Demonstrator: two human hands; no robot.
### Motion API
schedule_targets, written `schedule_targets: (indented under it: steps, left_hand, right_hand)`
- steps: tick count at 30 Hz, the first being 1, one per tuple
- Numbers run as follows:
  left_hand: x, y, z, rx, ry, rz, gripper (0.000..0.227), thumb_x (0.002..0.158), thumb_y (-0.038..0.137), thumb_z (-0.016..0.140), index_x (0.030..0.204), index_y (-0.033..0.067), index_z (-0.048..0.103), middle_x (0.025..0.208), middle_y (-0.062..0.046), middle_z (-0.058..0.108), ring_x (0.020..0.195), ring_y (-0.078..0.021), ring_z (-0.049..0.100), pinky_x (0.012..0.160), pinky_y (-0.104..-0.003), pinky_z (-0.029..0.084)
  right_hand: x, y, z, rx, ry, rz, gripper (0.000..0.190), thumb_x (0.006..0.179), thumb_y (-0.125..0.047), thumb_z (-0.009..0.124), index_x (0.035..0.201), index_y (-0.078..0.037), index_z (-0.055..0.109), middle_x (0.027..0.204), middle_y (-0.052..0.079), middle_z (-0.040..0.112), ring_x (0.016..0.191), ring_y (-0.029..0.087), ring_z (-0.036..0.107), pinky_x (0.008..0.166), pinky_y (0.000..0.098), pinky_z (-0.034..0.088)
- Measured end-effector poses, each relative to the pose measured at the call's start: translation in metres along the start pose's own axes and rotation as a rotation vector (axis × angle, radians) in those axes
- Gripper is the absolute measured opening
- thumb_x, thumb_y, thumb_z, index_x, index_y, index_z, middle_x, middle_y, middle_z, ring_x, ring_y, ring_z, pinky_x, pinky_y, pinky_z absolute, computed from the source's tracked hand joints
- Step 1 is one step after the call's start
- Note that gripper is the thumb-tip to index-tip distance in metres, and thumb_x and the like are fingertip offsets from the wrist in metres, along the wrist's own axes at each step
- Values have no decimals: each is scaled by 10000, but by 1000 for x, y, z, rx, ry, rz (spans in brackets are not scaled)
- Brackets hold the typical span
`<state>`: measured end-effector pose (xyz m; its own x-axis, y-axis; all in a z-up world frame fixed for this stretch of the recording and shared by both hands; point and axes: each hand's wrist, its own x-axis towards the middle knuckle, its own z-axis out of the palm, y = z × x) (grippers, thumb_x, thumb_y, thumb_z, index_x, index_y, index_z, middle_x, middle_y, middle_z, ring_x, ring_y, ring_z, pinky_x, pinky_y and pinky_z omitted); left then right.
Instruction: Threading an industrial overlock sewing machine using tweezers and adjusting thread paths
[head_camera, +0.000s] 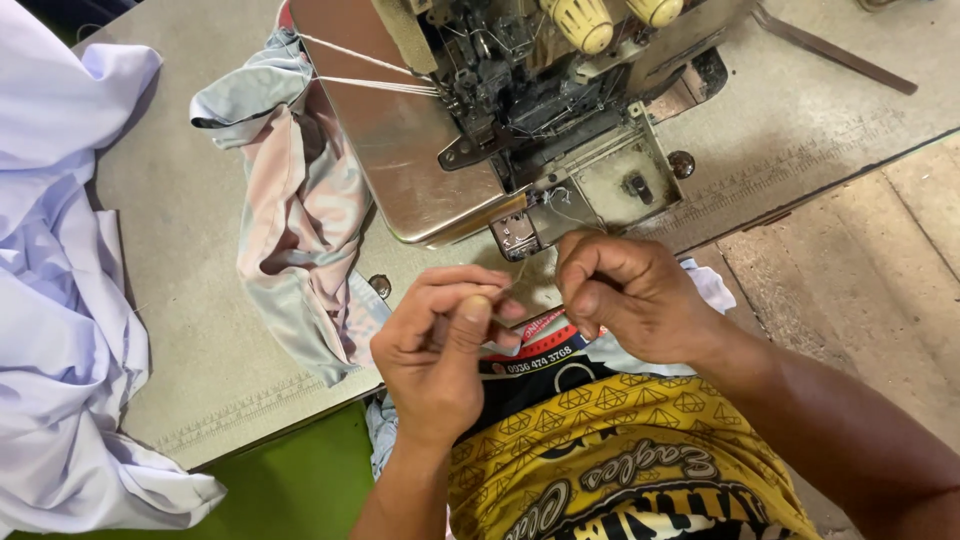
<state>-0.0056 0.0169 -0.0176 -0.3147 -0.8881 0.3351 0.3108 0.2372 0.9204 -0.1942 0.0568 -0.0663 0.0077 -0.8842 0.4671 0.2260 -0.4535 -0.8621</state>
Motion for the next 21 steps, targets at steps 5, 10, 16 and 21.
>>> schedule_targets:
  steps: [5,10,16,21]
  left_hand:
    - [4,-15,11,-501,108,-94,148,1045,88,547,992,-23,629,1144,-298,691,647,-221,726,468,-266,627]
    - [15,-32,18,-660,85,-97,113,1043,63,510,1047,-37,562,816,-342,652,477,-282,650,367,-343,581]
    - [34,-32,27,-161,45,142,138,1065,84,484,983,3,560,627,-119,544,422,-116,488,356,-241,473]
    - [27,-31,33,664,-230,556,242,999,206,586,1108,40,723,723,-146,594,585,-327,612,512,-440,570]
  right_hand:
    - [-4,0,1,129,-28,20,314,1011,-247,595,796,-18,600,648,57,570,564,132,532,539,265,478]
    - [-17,22,-8,340,6,23,306,997,-248,625,827,2,581,718,100,555,513,131,561,471,253,480]
    - [-11,12,-14,605,74,43,290,1020,-246,615,868,-18,519,776,70,486,530,79,519,481,227,446]
    - [-19,11,-29,444,89,44,273,968,-193,665,867,35,551,733,88,506,525,108,546,487,239,445]
